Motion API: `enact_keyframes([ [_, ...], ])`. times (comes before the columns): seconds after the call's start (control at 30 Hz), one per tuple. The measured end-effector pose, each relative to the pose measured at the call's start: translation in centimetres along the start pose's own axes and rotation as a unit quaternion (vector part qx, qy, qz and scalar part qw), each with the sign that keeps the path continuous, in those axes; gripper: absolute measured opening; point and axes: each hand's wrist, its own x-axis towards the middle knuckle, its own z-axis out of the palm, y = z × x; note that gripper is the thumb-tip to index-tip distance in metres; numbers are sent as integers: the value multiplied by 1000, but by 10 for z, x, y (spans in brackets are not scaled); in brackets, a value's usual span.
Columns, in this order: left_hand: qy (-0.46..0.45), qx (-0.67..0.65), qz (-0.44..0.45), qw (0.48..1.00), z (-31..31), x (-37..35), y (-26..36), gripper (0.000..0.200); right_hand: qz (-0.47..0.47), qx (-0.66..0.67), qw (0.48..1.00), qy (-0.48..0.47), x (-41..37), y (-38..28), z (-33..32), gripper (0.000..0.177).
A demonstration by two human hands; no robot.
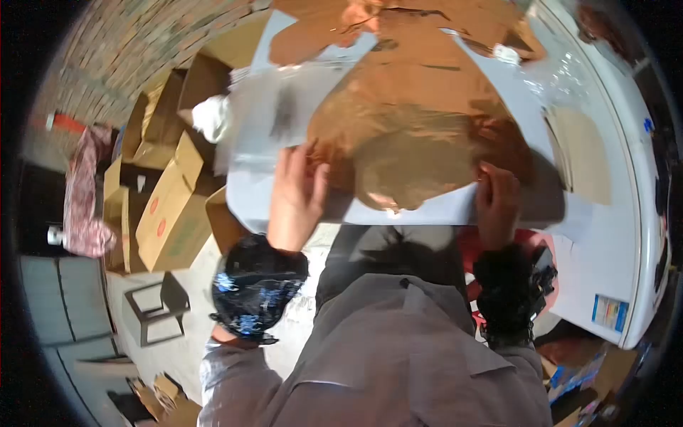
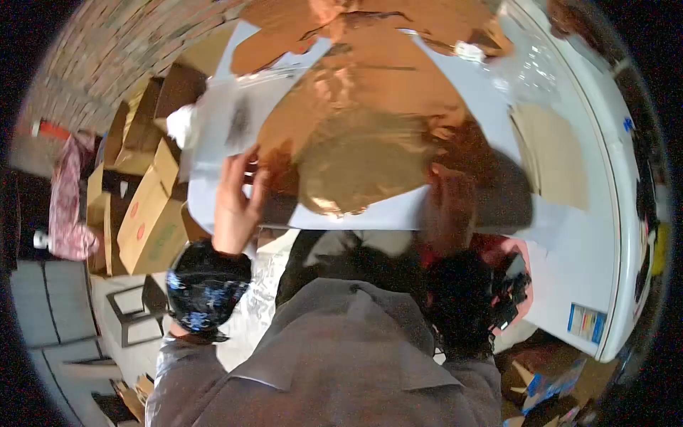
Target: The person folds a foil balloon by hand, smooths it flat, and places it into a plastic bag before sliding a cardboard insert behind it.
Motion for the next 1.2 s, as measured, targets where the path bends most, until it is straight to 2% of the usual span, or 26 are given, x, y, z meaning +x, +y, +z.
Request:
enact_keyframes([
  [0.03,-14,-27,-11,999,0,10,4,36,12,-18,1000,-18,-4,0,1,19],
  [0.07,-32,25,28,999,2,20,4,35,27,-38,998,-32,-5,0,-1,20],
  [0.1,-43,81,68,993,4,28,6,35,27,-18,999,-24,-2,-2,-5,20],
  [0.13,-56,80,103,990,7,35,14,34,22,8,1000,-15,2,-4,-6,21],
  [0.27,-82,113,149,979,12,51,35,33,28,113,993,-4,7,2,-21,21],
  [0.37,-102,131,214,963,18,56,62,33,45,71,996,38,7,16,-35,21],
  [0.43,-156,141,214,954,36,50,78,42,62,60,996,18,4,25,-43,22],
  [0.57,-208,83,285,932,92,42,109,49,53,42,998,6,5,39,-43,24],
  [0.73,-220,142,367,893,139,67,112,23,46,71,996,28,4,48,-31,22],
  [0.97,-281,109,398,866,139,88,113,21,79,83,993,11,-2,47,-29,25],
  [1.2,-372,85,399,834,130,101,93,46,83,89,993,5,-3,47,-27,27],
])
